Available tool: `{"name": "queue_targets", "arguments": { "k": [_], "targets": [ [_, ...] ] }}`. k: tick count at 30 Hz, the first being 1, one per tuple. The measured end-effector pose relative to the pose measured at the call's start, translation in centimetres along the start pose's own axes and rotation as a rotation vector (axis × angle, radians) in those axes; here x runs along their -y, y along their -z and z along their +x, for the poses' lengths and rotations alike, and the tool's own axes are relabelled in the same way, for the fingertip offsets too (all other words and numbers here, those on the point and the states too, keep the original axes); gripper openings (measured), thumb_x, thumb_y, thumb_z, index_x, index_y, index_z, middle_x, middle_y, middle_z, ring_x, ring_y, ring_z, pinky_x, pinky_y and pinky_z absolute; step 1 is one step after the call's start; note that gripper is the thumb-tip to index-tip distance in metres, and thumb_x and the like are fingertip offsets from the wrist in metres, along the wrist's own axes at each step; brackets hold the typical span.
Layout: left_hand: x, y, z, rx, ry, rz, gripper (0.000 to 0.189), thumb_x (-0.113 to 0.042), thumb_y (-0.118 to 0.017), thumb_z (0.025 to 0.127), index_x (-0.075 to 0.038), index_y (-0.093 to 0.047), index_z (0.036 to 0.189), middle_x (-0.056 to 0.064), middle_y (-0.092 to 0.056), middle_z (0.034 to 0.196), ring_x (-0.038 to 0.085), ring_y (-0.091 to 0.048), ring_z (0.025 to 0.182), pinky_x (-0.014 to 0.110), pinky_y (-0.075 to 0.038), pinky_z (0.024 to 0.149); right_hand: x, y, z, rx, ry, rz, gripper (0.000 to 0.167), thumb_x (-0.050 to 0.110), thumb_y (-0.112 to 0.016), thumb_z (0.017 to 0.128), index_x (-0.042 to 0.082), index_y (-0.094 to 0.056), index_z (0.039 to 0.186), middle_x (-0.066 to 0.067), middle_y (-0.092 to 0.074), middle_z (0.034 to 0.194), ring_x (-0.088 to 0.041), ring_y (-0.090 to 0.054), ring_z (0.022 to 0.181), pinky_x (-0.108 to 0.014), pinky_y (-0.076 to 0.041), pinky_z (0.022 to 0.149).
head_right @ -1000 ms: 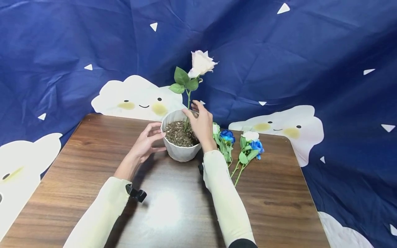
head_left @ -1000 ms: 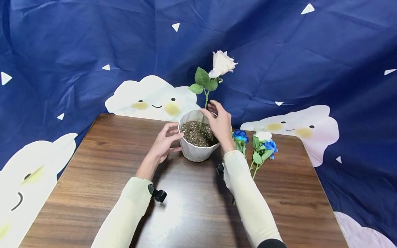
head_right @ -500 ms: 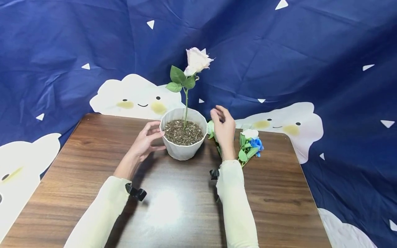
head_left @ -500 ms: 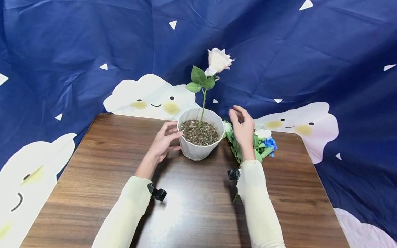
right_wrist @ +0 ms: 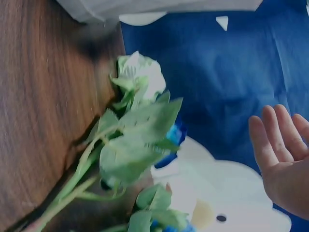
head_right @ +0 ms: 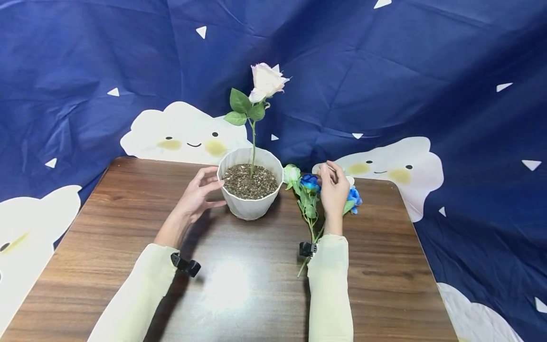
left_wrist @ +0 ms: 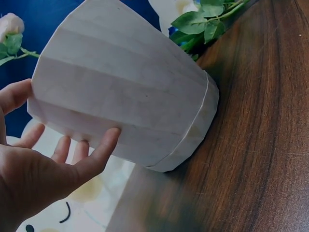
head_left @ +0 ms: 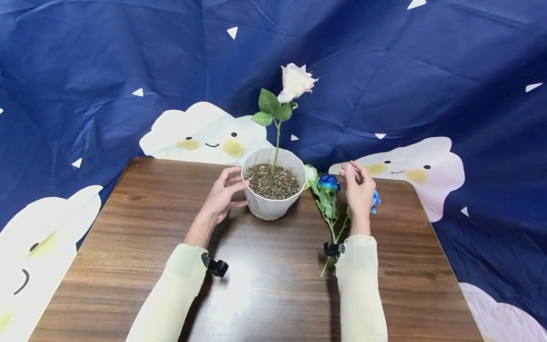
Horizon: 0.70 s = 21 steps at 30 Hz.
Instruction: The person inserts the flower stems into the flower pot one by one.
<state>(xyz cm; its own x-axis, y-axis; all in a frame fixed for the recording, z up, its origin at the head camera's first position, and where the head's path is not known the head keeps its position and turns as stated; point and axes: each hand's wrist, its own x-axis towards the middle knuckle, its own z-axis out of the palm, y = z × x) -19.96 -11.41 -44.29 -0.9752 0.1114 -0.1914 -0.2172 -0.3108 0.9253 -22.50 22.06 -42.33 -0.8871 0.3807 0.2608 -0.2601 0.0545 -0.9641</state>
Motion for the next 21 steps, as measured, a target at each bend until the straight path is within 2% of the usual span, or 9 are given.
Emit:
{"name": "queue_targets", "arguments": {
  "k": [3, 10, 15, 17, 21],
  "targets": [
    [0.0, -0.1, 0.0, 0.001, 0.002, 0.0, 0.055, -0.009, -0.067, 0.095, -0.011, -0.043, 0.144, 0.018, -0.04, 0.138, 0.031, -0.052, 0.114, 0.06, -0.057, 0.092, -0.3, 1.2, -0.2, -0.03, -0.03, 0.013, 0.036, 0.01, -0.061, 0.101, -0.012, -0.058, 0.13, 0.004, -0.073, 0.092, -0.004, -0.07, 0.078, -0.017, -0.061, 0.068],
    [0.1, 0.2, 0.0, -0.002, -0.009, -0.001, 0.055, -0.009, -0.067, 0.096, -0.012, -0.043, 0.145, 0.016, -0.041, 0.136, 0.026, -0.052, 0.112, 0.059, -0.058, 0.091, -1.3, 3.6, -0.3, -0.129, -0.126, 0.072, 0.025, 0.009, -0.063, 0.1, -0.002, -0.061, 0.122, 0.004, -0.073, 0.085, -0.006, -0.069, 0.072, -0.019, -0.062, 0.064],
    [0.3, 0.5, -0.2, -0.02, -0.007, -0.016, 0.055, -0.008, -0.066, 0.096, -0.011, -0.042, 0.146, 0.015, -0.04, 0.136, 0.023, -0.051, 0.112, 0.059, -0.058, 0.092, -2.4, 4.8, -0.8, -0.156, -0.204, 0.019, 0.027, 0.008, -0.063, 0.1, -0.005, -0.059, 0.123, 0.006, -0.071, 0.084, -0.008, -0.067, 0.072, -0.019, -0.061, 0.063],
    [0.3, 0.5, -0.2, -0.017, -0.008, -0.015, 0.056, -0.008, -0.067, 0.096, -0.011, -0.042, 0.146, 0.015, -0.04, 0.136, 0.023, -0.051, 0.112, 0.059, -0.058, 0.092, -2.9, 5.4, -1.2, -0.175, -0.244, -0.005, 0.033, 0.008, -0.064, 0.099, -0.009, -0.057, 0.126, 0.005, -0.069, 0.083, -0.008, -0.067, 0.072, -0.019, -0.061, 0.062],
    [0.2, 0.1, -0.2, -0.001, -0.008, -0.004, 0.056, -0.009, -0.068, 0.095, -0.012, -0.043, 0.145, 0.013, -0.04, 0.134, 0.023, -0.051, 0.113, 0.059, -0.058, 0.091, -4.0, 6.8, -2.2, -0.225, -0.34, -0.06, 0.038, 0.011, -0.067, 0.098, -0.008, -0.058, 0.129, 0.006, -0.065, 0.084, -0.006, -0.064, 0.074, -0.017, -0.06, 0.06]
  ]
}}
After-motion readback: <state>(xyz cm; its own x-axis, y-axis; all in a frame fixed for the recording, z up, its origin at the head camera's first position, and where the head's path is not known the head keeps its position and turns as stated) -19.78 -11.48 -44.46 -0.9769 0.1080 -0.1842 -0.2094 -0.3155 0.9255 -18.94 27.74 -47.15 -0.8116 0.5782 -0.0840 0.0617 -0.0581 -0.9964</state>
